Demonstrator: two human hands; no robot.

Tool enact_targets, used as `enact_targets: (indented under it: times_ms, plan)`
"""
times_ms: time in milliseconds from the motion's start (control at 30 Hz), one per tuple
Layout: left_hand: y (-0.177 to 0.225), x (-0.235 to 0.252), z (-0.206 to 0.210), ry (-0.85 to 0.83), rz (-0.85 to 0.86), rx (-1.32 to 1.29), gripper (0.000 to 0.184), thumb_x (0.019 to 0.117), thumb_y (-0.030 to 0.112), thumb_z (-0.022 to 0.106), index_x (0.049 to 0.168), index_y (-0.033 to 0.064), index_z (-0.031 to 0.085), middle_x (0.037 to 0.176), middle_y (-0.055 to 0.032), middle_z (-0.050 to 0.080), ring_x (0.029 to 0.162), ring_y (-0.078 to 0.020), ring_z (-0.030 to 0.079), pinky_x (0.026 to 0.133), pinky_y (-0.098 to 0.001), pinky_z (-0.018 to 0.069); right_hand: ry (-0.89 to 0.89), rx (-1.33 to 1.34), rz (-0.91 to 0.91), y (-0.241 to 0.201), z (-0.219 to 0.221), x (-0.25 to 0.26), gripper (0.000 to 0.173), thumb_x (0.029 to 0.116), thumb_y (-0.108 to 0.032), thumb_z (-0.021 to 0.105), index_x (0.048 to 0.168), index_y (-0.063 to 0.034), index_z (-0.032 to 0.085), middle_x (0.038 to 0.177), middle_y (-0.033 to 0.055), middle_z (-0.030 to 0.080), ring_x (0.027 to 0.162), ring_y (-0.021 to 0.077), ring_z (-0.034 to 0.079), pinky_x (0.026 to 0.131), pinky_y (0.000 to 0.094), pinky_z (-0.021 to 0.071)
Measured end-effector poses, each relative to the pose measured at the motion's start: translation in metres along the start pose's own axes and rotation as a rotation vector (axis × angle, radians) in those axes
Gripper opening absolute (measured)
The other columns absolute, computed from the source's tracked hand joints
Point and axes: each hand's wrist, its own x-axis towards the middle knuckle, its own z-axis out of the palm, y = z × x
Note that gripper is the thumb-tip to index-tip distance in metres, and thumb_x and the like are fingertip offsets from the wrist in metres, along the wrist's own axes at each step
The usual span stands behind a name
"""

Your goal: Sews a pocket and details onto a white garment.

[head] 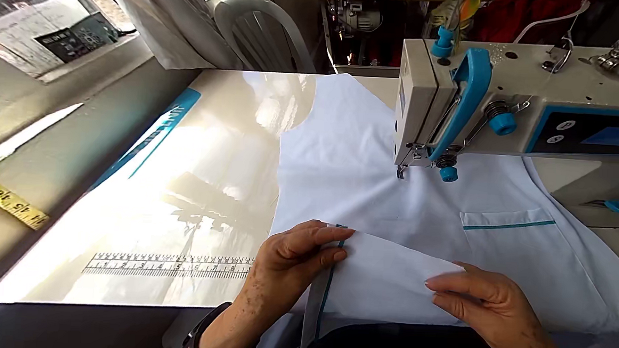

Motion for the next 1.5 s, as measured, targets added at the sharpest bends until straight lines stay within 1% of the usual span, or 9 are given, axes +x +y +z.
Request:
enact_targets:
  times_ms: [333,533,700,1067,1233,1267,1333,1400,1500]
  plan:
    - [0.002,-0.001,-0.007,-0.162,0.058,0.05,0.023,0.0906,0.024,0.075,0.114,0.0234,0.079,0.098,0.0079,0.076,0.087,-0.0002,0.07,0.077,-0.0149,0.0588,0.203,-0.065,0.019,-0.009,-0.005,-0.006,0.021,0.089,-0.02,0.077,0.11,-0.0208,0.081,0.098,-0.0086,0.076,0.094,-0.0031,0.068,0.085,0.0133,0.0561]
    - [0.015,-0.002,-0.003,-0.106,0.074,0.097,0.024,0.0895,0.025,0.077,0.111,0.0155,0.078,0.093,0.0053,0.075,0.082,-0.0007,0.07,0.074,-0.0149,0.059,0.174,-0.152,0.028,-0.015,-0.014,-0.014,0.026,0.089,-0.013,0.077,0.115,-0.0141,0.079,0.1,-0.0079,0.075,0.094,-0.0036,0.067,0.085,0.0127,0.0561]
    - [0.024,-0.003,0.002,-0.07,0.206,0.222,0.024,0.0912,0.022,0.075,0.113,0.0125,0.078,0.095,0.004,0.075,0.09,0.0002,0.069,0.081,-0.0135,0.0574,0.148,-0.396,-0.104,-0.018,-0.021,-0.02,0.022,0.0952,-0.017,0.073,0.115,-0.0069,0.077,0.094,0.0026,0.073,0.093,-0.0007,0.064,0.087,0.0114,0.0492]
    - [0.026,-0.007,0.01,0.007,0.343,0.395,0.016,0.0947,0.022,0.072,0.102,0.011,0.08,0.088,0.0021,0.073,0.089,-0.0014,0.067,0.081,-0.0122,0.0529,0.151,-0.6,-0.322,-0.024,-0.029,-0.029,0.015,0.0982,-0.015,0.07,0.107,-0.0046,0.075,0.092,0.0057,0.072,0.094,0.0075,0.066,0.09,0.0155,0.0488]
    - [0.014,-0.018,0.015,0.022,0.314,0.4,0.015,0.0984,0.027,0.068,0.097,0.0161,0.077,0.09,0.0026,0.069,0.091,-0.0013,0.064,0.081,-0.0123,0.0505,0.153,-0.652,-0.301,-0.028,-0.026,-0.031,0.014,0.1,-0.015,0.067,0.104,-0.0049,0.075,0.093,0.0061,0.073,0.094,0.0087,0.066,0.09,0.016,0.0493]
    - [0.011,-0.022,0.015,-0.02,0.245,0.316,0.016,0.1,0.03,0.065,0.098,0.0182,0.074,0.094,0.004,0.064,0.094,0.0,0.06,0.081,-0.0118,0.0476,0.136,-0.639,-0.271,-0.03,-0.024,-0.03,0.014,0.1005,-0.016,0.066,0.102,-0.0063,0.075,0.093,0.0062,0.073,0.094,0.0095,0.066,0.089,0.0168,0.0493]
    - [0.009,-0.031,0.007,-0.137,0.021,-0.047,0.016,0.1007,0.033,0.063,0.102,0.0197,0.073,0.108,0.007,0.069,0.106,0.0,0.064,0.09,-0.0154,0.0522,0.041,-0.502,-0.147,-0.038,-0.016,-0.03,0.012,0.0999,-0.019,0.067,0.097,-0.0097,0.075,0.096,0.0061,0.07,0.098,0.0092,0.062,0.089,0.0176,0.0472]
    - [0.016,-0.03,-0.006,-0.153,-0.204,-0.398,0.014,0.0954,0.032,0.069,0.104,0.0237,0.077,0.101,0.0075,0.076,0.094,-0.0004,0.07,0.082,-0.018,0.0576,-0.146,-0.21,0.004,-0.048,-0.005,-0.026,0.011,0.0958,-0.014,0.071,0.092,-0.0044,0.076,0.1,0.0092,0.068,0.1,0.0075,0.061,0.088,0.0163,0.0488]
    - [0.039,0.01,-0.031,-0.121,-0.133,-0.23,0.009,0.0857,0.036,0.079,0.091,0.0296,0.08,0.083,0.0121,0.076,0.074,0.0043,0.069,0.067,-0.0121,0.0562,-0.376,0.139,0.106,-0.057,0.027,-0.017,0.011,0.0905,-0.002,0.069,0.089,0.0092,0.071,0.089,0.0186,0.072,0.087,0.0145,0.07,0.078,0.0241,0.0552]
